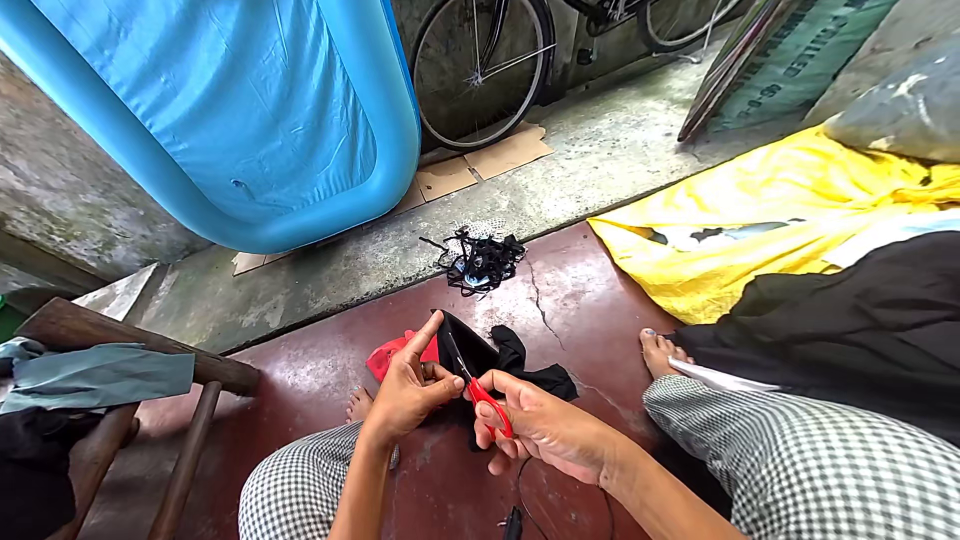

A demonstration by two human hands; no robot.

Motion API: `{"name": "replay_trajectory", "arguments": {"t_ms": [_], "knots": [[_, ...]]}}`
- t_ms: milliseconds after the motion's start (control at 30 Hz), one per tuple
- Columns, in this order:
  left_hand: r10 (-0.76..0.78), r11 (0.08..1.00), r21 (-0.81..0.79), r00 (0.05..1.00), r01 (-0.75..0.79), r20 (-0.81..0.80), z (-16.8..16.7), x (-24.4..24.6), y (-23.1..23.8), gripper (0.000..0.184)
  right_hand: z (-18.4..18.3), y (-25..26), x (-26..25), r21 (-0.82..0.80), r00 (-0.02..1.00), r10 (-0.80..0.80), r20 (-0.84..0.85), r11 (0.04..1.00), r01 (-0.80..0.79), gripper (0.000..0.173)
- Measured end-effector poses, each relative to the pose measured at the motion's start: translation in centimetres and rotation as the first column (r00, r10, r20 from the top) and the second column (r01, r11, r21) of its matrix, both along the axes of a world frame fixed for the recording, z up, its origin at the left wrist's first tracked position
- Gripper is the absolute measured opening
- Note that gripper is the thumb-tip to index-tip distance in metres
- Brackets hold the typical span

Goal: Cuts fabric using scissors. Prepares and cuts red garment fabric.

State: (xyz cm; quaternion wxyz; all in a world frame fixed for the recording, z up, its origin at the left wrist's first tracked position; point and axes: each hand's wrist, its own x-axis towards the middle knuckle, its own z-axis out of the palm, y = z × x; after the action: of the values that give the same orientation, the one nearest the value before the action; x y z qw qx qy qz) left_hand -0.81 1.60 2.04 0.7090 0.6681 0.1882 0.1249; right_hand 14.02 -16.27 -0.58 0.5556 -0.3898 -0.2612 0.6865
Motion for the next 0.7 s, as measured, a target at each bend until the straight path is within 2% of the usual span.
{"name": "replay_trajectory", "arguments": {"t_ms": [133, 333, 567, 700], "knots": [[0.002, 1.000, 0.012, 1.000, -0.002, 0.001, -0.1, 0.0, 0.1, 0.100, 0.2, 0.1, -0.2, -0.021, 0.996, -0.085, -0.013, 0.996, 0.085, 0.036], [-0.020, 1.000, 0.004, 1.000, 0.020, 0.000, -0.3, 0.0, -0.3, 0.101, -0.1, 0.1, 0.0, -0.019, 0.999, -0.042, -0.010, 0.999, 0.042, 0.040], [-0.033, 0.999, -0.011, 0.999, 0.033, 0.001, -0.9, 0.2, -0.3, 0.102, -0.4, 0.4, -0.2, -0.040, 0.993, -0.117, -0.005, 0.992, 0.116, 0.036], [-0.052, 0.998, -0.029, 0.998, 0.052, -0.021, -1.1, 0.3, -0.7, 0.106, -0.5, 0.5, -0.1, -0.073, 0.995, -0.101, -0.006, 0.992, 0.100, 0.041]]}}
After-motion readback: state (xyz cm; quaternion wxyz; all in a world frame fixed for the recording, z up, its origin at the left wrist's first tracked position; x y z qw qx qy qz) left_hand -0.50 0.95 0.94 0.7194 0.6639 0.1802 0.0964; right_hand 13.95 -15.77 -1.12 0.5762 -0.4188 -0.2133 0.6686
